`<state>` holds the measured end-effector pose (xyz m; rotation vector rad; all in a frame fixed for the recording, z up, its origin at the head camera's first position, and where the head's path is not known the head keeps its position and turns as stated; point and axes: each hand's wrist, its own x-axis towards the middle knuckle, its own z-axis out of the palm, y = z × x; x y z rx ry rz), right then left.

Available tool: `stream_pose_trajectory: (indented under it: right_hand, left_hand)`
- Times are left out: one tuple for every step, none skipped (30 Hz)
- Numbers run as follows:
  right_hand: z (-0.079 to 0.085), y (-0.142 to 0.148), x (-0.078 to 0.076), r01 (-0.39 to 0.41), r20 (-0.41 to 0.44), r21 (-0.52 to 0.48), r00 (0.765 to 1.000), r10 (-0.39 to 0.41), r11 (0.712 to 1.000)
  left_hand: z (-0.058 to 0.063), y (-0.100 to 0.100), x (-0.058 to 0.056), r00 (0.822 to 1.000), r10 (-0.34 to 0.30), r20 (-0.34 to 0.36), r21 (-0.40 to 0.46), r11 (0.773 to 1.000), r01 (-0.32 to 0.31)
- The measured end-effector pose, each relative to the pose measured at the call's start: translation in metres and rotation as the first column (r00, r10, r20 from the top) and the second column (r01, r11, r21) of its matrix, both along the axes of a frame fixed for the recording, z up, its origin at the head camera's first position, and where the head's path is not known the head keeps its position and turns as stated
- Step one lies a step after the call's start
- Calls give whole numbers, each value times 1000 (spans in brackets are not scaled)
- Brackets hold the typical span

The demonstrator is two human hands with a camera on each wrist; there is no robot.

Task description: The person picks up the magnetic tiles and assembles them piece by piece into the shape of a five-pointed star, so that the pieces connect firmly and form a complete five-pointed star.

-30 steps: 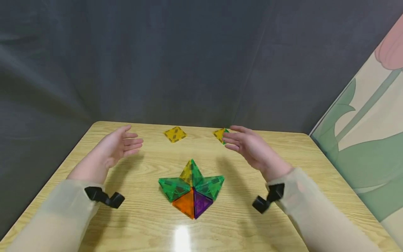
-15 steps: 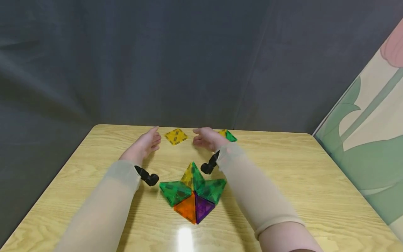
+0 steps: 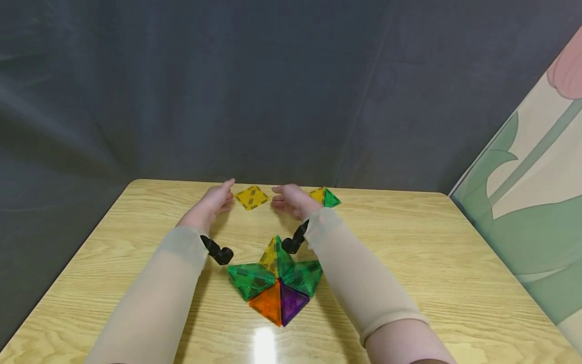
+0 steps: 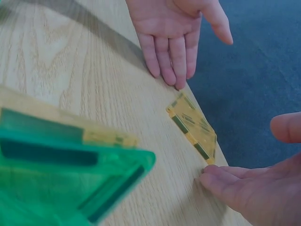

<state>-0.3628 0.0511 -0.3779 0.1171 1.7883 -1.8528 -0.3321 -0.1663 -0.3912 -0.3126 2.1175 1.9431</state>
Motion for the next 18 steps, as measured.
stream_pose_trajectory:
  right_hand:
    - [0, -1, 0, -3, -2, 2, 1000, 3, 1000]
    - [-1, -1, 1, -7, -5, 4, 1000, 7, 1000]
    - [-1, -2, 1, -15, -6, 4, 1000, 15, 1000]
    - [-2, -3, 1, -25, -8, 3, 1000, 25, 1000]
    - [-3, -3, 1, -32, -10, 6, 999, 32, 999]
    - [-3, -4, 1, -40, -15, 12, 999, 40, 999]
    - [-4, -4, 1, -48, -18, 14, 999, 48, 999]
    - [-5, -4, 1, -55, -21, 14, 998, 55, 998]
    - [-5, -5, 1, -60, -23, 14, 998, 60, 998]
    - [-5, -5, 1, -64, -24, 12, 998, 65, 998]
    - [-5, -5, 2, -65, -25, 14, 998, 65, 998]
    - [-4, -5, 2, -61, -25, 11, 998, 61, 998]
    - [-4, -5, 2, -50, -22, 11, 998, 50, 999]
    - [-3, -6, 2, -37, -20, 17, 999, 37, 999]
    - [-3, -6, 3, -17, -20, 21, 1000, 18, 1000]
    - [-3, -7, 3, -4, -22, 41, 1000, 4, 999]
    - [-4, -7, 3, 13, -24, 58, 1000, -11, 998]
    - [-4, -7, 4, 28, -27, 75, 999, -26, 997]
  left_hand:
    - [0, 0, -1, 1000, -2, -2, -9, 1000, 2]
    - [0, 0, -1, 1000, -4, -1, -13, 1000, 4]
    - [0, 0, -1, 1000, -4, 0, -16, 1000, 4]
    - [0, 0, -1, 1000, 0, 2, -16, 1000, 0]
    - [0, 0, -1, 1000, 0, 4, -19, 1000, 0]
    - [0, 0, -1, 1000, 1, 6, -20, 1000, -1]
    - [1, 1, 0, 1000, 1, 10, -25, 1000, -1]
    - [1, 1, 0, 1000, 4, 12, -26, 1000, -4]
    - [1, 1, 1, 1000, 5, 14, -26, 1000, -5]
    - [1, 1, 1, 1000, 5, 15, -28, 1000, -5]
    - [2, 2, 2, 1000, 10, 18, -28, 1000, -9]
    - [3, 2, 2, 1000, 20, 23, -27, 999, -20]
    - [3, 2, 2, 999, 40, 26, -22, 999, -39]
    - [4, 3, 2, 998, 59, 28, -13, 998, -58]
    - [4, 4, 2, 996, 77, 34, -12, 997, -76]
    - [4, 6, 3, 994, 97, 40, -13, 995, -96]
    - [3, 7, 3, 992, 118, 50, -16, 993, -117]
    - [2, 8, 3, 989, 134, 57, -27, 991, -133]
